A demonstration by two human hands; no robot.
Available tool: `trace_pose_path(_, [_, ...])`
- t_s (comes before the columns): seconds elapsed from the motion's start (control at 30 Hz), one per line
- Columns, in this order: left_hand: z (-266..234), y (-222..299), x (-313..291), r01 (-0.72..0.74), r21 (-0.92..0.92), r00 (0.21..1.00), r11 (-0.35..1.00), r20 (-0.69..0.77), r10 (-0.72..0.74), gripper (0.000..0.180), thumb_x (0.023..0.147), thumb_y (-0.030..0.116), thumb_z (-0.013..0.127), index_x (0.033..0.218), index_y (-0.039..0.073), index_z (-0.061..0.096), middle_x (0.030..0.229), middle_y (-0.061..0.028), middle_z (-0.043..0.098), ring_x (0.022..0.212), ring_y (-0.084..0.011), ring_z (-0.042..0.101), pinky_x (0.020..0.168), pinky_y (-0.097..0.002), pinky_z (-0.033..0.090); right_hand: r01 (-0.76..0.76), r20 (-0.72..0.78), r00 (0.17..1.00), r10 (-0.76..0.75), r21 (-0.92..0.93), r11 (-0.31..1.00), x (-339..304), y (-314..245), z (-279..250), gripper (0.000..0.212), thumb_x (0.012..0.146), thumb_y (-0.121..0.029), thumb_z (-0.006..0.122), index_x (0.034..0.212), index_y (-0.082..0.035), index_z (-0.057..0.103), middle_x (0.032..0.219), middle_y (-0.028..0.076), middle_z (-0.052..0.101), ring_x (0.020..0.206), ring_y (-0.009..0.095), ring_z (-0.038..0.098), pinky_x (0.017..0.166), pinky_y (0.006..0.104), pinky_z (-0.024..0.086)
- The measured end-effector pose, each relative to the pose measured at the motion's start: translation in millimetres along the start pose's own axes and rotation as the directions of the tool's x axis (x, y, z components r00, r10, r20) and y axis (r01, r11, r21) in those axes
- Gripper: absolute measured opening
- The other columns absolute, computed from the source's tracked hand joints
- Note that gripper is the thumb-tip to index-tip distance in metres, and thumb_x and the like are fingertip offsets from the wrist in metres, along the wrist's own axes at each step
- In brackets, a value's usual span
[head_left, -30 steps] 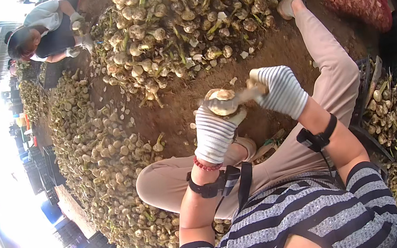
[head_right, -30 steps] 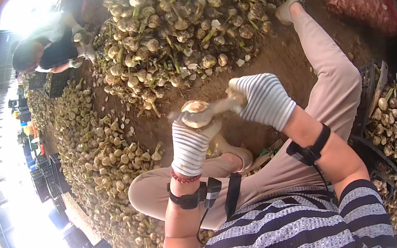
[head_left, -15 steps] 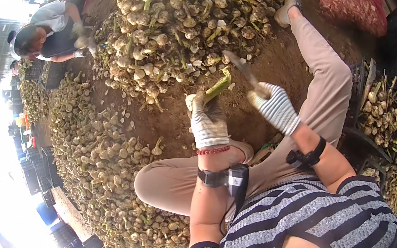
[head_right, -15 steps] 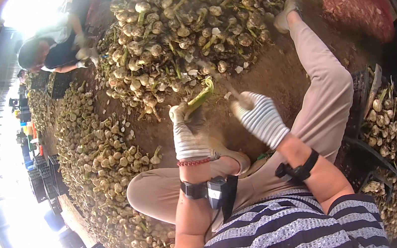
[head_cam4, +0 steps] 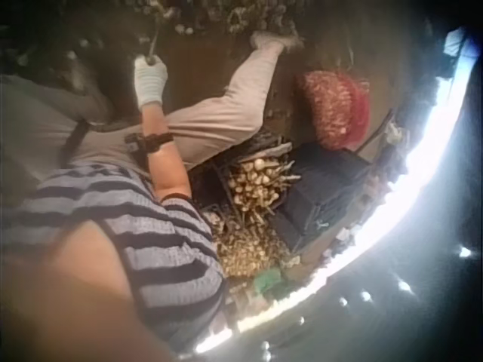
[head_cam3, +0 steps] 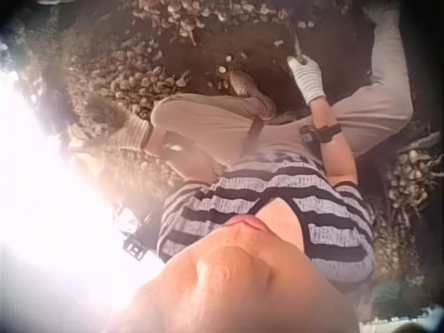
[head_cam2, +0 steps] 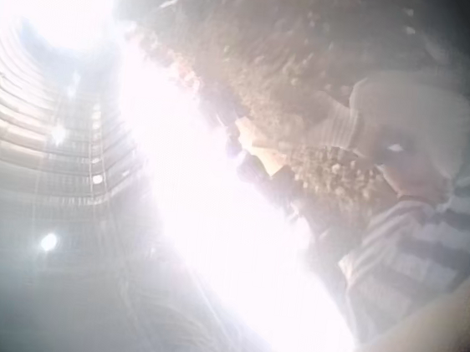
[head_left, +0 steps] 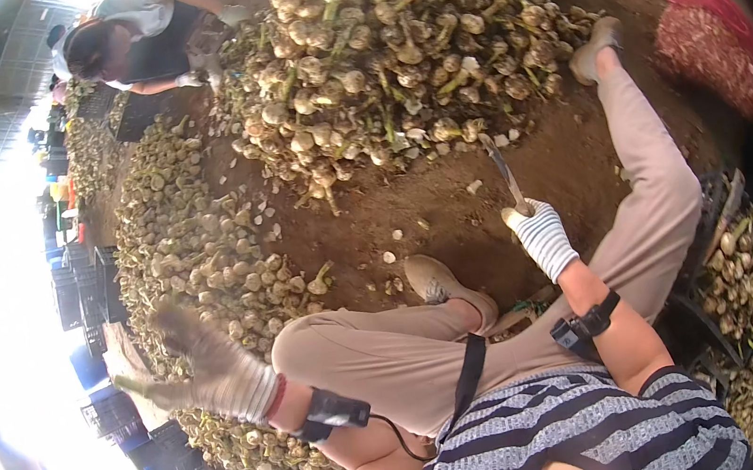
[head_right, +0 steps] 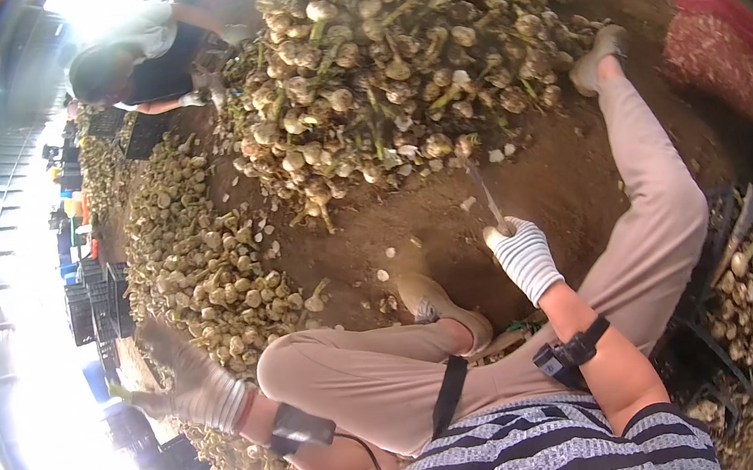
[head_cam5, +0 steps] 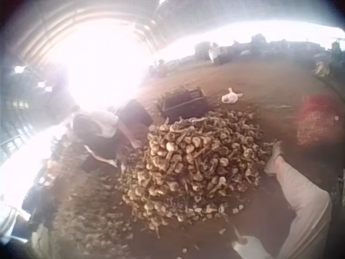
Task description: The person clears debris from the ground by hand, then picks up garlic bulbs one at a time, trims the roots and stems with a knife, and places them into a crate.
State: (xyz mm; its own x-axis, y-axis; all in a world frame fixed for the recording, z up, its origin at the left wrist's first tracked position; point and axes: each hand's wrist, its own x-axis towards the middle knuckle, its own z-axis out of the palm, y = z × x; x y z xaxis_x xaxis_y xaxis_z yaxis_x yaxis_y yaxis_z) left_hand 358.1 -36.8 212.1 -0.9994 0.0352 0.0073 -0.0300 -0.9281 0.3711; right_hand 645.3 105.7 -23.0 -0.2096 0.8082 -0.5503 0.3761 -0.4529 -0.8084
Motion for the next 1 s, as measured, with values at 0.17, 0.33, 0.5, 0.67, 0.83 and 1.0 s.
trace_pose_path(0.17, [-49.2,-145.3,21.6,0.0,0.944,0.771,0.331,0.21,-0.601,0.034,0.085,0.02,0.064,0.116,0.007,0.055,0.117,-0.0074,0.056,0.107,-0.0223,0.053,0.096,-0.0337,0.043,-0.093,0.122,0.989,0.087,0.046,0.995,4.7,-12.2,11.5,0.024,0.083,-0.025,0.064,0.07,-0.006,0.057,0.053,-0.001,0.05,0.049,0.008,0.044,0.047,0.0285,0.037])
trace_pose_path(0.33, [-58.5,-308.6,77.1,-0.424,0.804,0.838,-0.417,0.174,-0.518,0.096,0.063,0.034,0.083,0.138,0.006,0.031,0.129,-0.0223,0.048,0.114,-0.0315,0.051,0.094,-0.0357,0.044,-0.176,0.101,0.981,0.166,0.1,0.979,14.1,-1.7,-6.1,0.021,0.084,-0.022,0.064,0.071,-0.006,0.057,0.055,-0.003,0.05,0.05,0.007,0.043,0.047,0.0264,0.035])
trace_pose_path(0.5, [-35.3,-369.3,114.9,-0.64,0.221,0.765,-0.736,0.089,-0.638,0.091,0.065,0.034,0.079,0.141,0.016,0.032,0.125,-0.0176,0.054,0.112,-0.0302,0.056,0.091,-0.0399,0.048,-0.151,0.088,0.986,0.14,0.127,0.98,16.2,-10.5,-12.7,0.022,0.085,-0.02,0.064,0.07,-0.008,0.055,0.056,-0.005,0.049,0.05,0.005,0.042,0.046,0.0242,0.034])
trace_pose_path(0.67, [-39.2,-359.0,96.1,-0.638,0.531,0.724,-0.558,0.165,-0.67,0.064,0.069,0.022,0.075,0.125,0.011,0.046,0.127,-0.0162,0.05,0.114,-0.0298,0.05,0.091,-0.0408,0.045,-0.169,0.072,0.985,0.159,0.154,0.974,14.6,-12.2,-21.0,0.025,0.085,-0.022,0.064,0.066,-0.009,0.053,0.053,-0.003,0.051,0.047,0.006,0.043,0.045,0.0252,0.034])
trace_pose_path(0.83, [-125.3,-323.6,127.8,0.053,0.915,0.694,0.399,0.253,-0.674,0.056,0.073,0.013,0.074,0.121,0.009,0.045,0.122,-0.0124,0.045,0.101,-0.0229,0.049,0.081,-0.035,0.049,-0.09,0.15,0.986,0.067,0.159,0.983,0.6,-25.8,-9.7,0.025,0.085,-0.023,0.064,0.067,-0.009,0.053,0.053,-0.003,0.05,0.047,0.006,0.042,0.045,0.0253,0.034])
trace_pose_path(1.0, [-133.5,-300.2,124.1,-0.016,0.972,0.666,0.235,0.186,-0.722,0.059,0.076,0.022,0.074,0.126,0.002,0.048,0.128,-0.0182,0.047,0.112,-0.0306,0.049,0.086,-0.0383,0.049,-0.052,0.196,0.98,0.023,0.144,0.988,-9.8,-27.6,-7.2,0.023,0.086,-0.023,0.065,0.07,-0.009,0.055,0.056,-0.004,0.05,0.049,0.006,0.042,0.046,0.0247,0.035])
